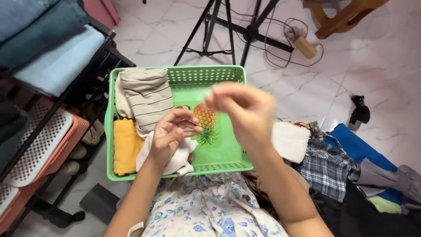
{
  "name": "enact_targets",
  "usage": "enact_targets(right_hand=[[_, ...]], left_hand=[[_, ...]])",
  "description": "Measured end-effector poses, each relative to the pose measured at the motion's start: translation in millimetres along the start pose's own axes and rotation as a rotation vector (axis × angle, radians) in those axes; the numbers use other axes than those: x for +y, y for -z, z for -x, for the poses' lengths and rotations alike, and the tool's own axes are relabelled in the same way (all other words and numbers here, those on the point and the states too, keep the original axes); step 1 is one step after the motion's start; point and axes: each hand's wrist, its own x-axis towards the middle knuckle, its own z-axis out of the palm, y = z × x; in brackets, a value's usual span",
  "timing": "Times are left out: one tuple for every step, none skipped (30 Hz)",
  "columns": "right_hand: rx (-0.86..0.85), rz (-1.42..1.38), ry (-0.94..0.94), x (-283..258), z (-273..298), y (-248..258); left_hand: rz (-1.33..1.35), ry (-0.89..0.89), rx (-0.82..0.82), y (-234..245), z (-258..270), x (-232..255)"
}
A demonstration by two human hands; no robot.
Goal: Organizing and folding various clothing items into a green plastic basket
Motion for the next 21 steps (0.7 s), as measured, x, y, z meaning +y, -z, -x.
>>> enact_targets(right_hand=[[0.031,0.059,-0.214,23,-12,4],[0.063,0.120,-0.427,46,-23,8],[0.058,0.118,-0.423,71,-24,14],[0.020,0.193,-0.582,96,-25,20],[-0.019,0.269,-0.737,121,-28,26],[-0.023,0.268,-0.729,145,-28,28],[-0.066,0.377,-0.805,168,-25,30],[-0.109,0.487,-0.880,192,-23,32],[-0.109,0.487,-0.878,217,-20,34],[-0.105,0.484,-0.878,242,-17,36],[-0.104,0.483,-0.872,267,-19,38],[-0.105,0.483,-0.865,272,-19,34],[-0.022,0.495,-0.850,277,-16,31],[0.060,0.505,-0.833,283,-14,27],[0.059,0.504,-0.832,279,-14,22],[0.072,0.423,-0.800,276,-13,17],[0.084,0.344,-0.768,273,-12,13],[0.082,0.344,-0.766,266,-17,9],[0.013,0.323,-0.710,258,-16,7],[-0.055,0.301,-0.653,249,-15,5],[-0.049,0.303,-0.654,231,-18,1]], left_hand=[[-0.002,-0.057,0.029,4,-1,-7],[-0.004,-0.114,0.057,7,-2,-14],[-0.007,-0.120,0.056,10,0,-17],[-0.005,-0.123,0.048,13,1,-20],[-0.004,-0.125,0.038,16,1,-22],[-0.009,-0.132,0.033,17,-1,-21],[-0.016,-0.127,0.007,17,0,-22],[-0.023,-0.122,-0.020,17,1,-23],[-0.025,-0.122,-0.022,16,1,-24],[-0.038,-0.116,-0.042,14,2,-24],[-0.053,-0.114,-0.065,14,-1,-24],[-0.056,-0.119,-0.070,14,-2,-25],[-0.048,-0.119,-0.073,14,0,-26],[-0.041,-0.119,-0.076,14,1,-28],[-0.043,-0.120,-0.076,14,2,-26],[-0.032,-0.126,-0.079,13,3,-25],[-0.020,-0.133,-0.082,12,3,-25],[-0.021,-0.135,-0.083,11,0,-23],[-0.014,-0.132,-0.107,9,1,-23],[-0.007,-0.130,-0.131,7,2,-23],[-0.004,-0.125,-0.135,7,3,-22]])
